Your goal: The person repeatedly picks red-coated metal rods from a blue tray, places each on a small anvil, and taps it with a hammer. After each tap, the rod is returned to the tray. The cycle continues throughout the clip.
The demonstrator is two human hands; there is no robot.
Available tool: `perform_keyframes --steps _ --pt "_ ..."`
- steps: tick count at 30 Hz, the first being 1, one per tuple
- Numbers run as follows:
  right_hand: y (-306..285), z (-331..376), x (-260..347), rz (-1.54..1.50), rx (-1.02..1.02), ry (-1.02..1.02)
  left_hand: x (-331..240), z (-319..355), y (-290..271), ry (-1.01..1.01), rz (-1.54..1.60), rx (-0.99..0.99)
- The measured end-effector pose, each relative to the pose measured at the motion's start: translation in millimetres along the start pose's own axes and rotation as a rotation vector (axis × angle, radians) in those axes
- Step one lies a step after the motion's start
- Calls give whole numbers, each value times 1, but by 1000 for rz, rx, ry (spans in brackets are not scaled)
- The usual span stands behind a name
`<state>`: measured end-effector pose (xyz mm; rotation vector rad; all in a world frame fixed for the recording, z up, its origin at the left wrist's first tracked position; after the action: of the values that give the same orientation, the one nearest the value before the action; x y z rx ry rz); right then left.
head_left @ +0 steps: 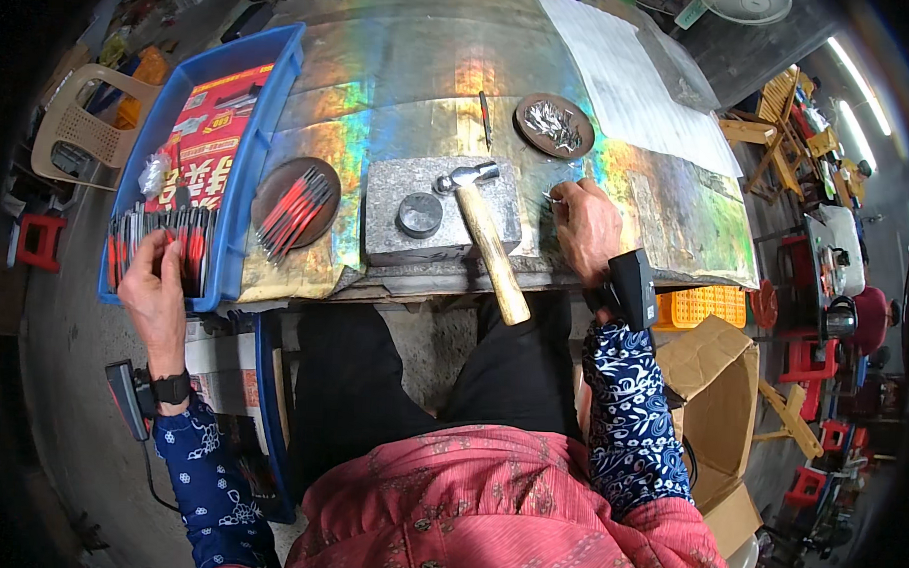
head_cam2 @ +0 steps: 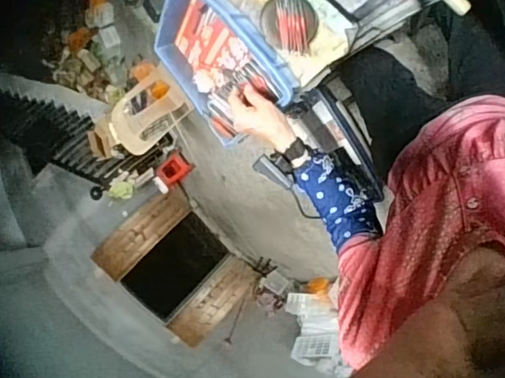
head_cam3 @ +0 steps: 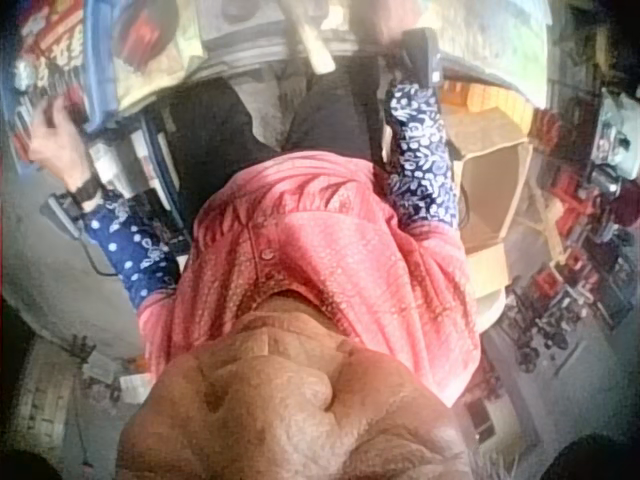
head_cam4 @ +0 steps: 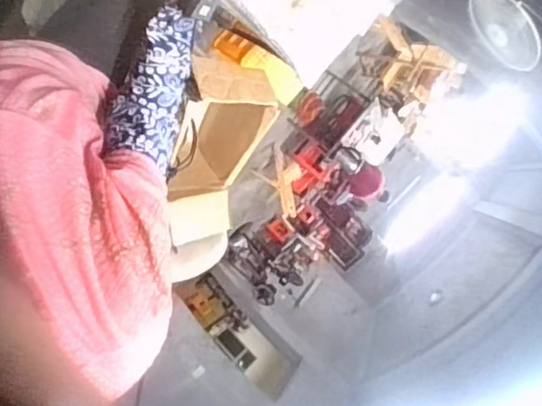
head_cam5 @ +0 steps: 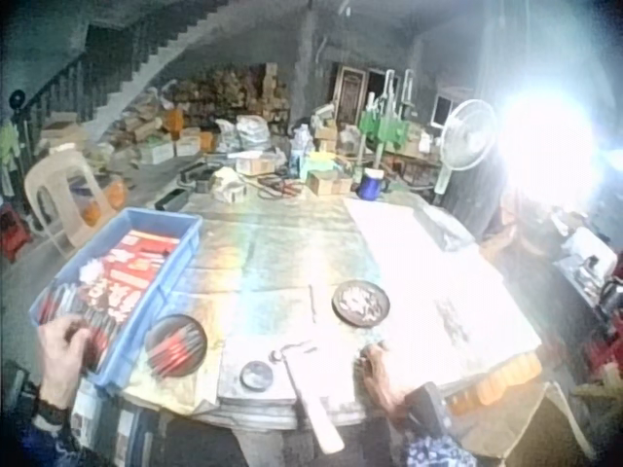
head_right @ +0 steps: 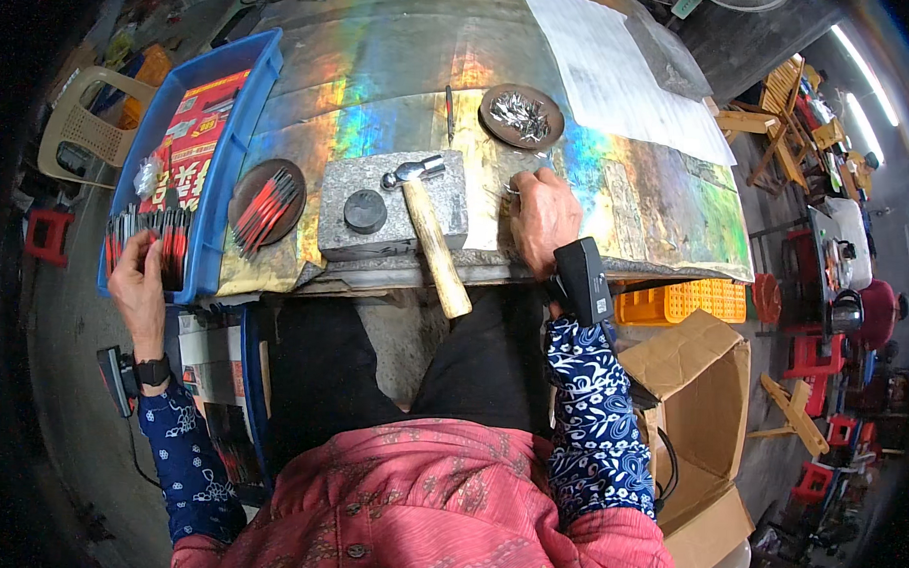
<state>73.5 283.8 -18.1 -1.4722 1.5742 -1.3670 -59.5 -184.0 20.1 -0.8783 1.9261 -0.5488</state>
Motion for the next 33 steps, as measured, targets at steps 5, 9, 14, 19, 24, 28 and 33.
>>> perform_keyframes --steps 5,9,14,19,24,28,33 --pt "10 -8 0 64 41 -24 -39 5 2 -53 419 128" --pt "15 -13 1 125 -45 -108 -71 13 21 -12 582 179" --pt "16 -18 1 211 -52 -197 -99 22 47 -82 720 333" --pt "17 -26 1 326 46 -280 -126 26 71 -52 837 357" --pt "17 -29 -3 254 99 -243 -143 30 92 -65 914 377" --pt "15 -27 -5 204 67 -225 -150 35 104 -19 925 334" --pt "14 -21 -5 125 29 -173 -148 39 108 1 854 339"
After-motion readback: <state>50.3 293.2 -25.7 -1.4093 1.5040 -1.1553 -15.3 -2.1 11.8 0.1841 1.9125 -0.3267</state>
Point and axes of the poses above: each hand's wrist, its own z-axis away from the middle knuckle, its own y-axis out of the palm, x = y × z, the point moved 2 cm from there along -z, towards the middle knuckle, and after that the axes turned 2 degrees about z, right-handed, at the moved point
